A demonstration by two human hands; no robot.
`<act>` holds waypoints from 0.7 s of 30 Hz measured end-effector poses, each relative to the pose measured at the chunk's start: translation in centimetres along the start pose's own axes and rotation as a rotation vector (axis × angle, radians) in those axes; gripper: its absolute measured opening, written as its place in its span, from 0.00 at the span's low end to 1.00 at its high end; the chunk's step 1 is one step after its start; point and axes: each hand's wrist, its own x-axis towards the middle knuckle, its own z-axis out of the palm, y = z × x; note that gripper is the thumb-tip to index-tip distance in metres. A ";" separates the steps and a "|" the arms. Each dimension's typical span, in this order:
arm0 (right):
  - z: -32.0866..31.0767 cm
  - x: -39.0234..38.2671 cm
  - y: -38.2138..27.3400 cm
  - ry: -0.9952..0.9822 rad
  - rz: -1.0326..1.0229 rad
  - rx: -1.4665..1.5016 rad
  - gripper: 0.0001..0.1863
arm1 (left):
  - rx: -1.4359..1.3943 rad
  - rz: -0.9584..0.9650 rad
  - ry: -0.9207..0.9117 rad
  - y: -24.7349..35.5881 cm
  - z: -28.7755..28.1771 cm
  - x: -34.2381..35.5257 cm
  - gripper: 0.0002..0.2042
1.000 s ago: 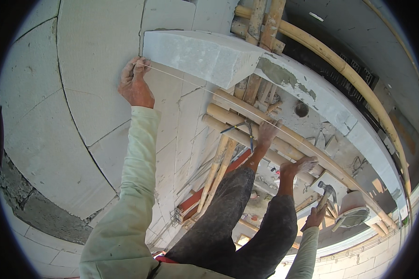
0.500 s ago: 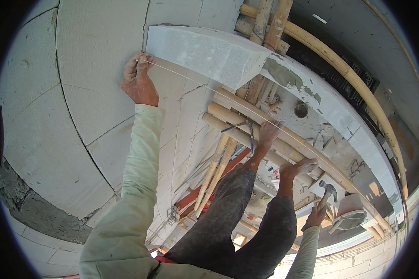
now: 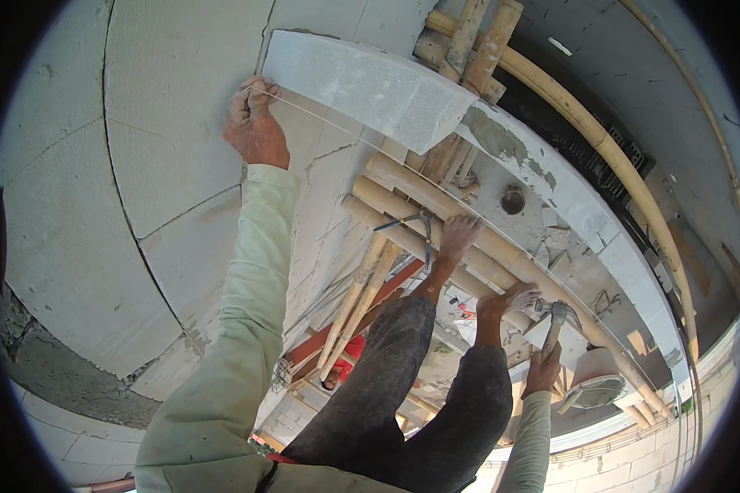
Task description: The person places a masonry block onto a layer of mortar, taps it with a hammer to level it, applies more mortar to the top of the blocks with a trowel, and adjusts the positioning along a string line.
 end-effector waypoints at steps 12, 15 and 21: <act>-1.0 1.8 -8.1 -0.098 -0.085 -0.195 0.29 | 0.065 0.036 0.064 0.5 0.2 0.3 0.07; -1.2 2.9 -6.8 -0.108 -0.155 -0.230 0.30 | 0.048 0.003 0.085 0.9 0.1 0.2 0.07; -4.2 4.4 -3.6 -0.138 -0.162 -0.313 0.31 | -0.021 0.001 0.050 0.2 2.1 -0.1 0.06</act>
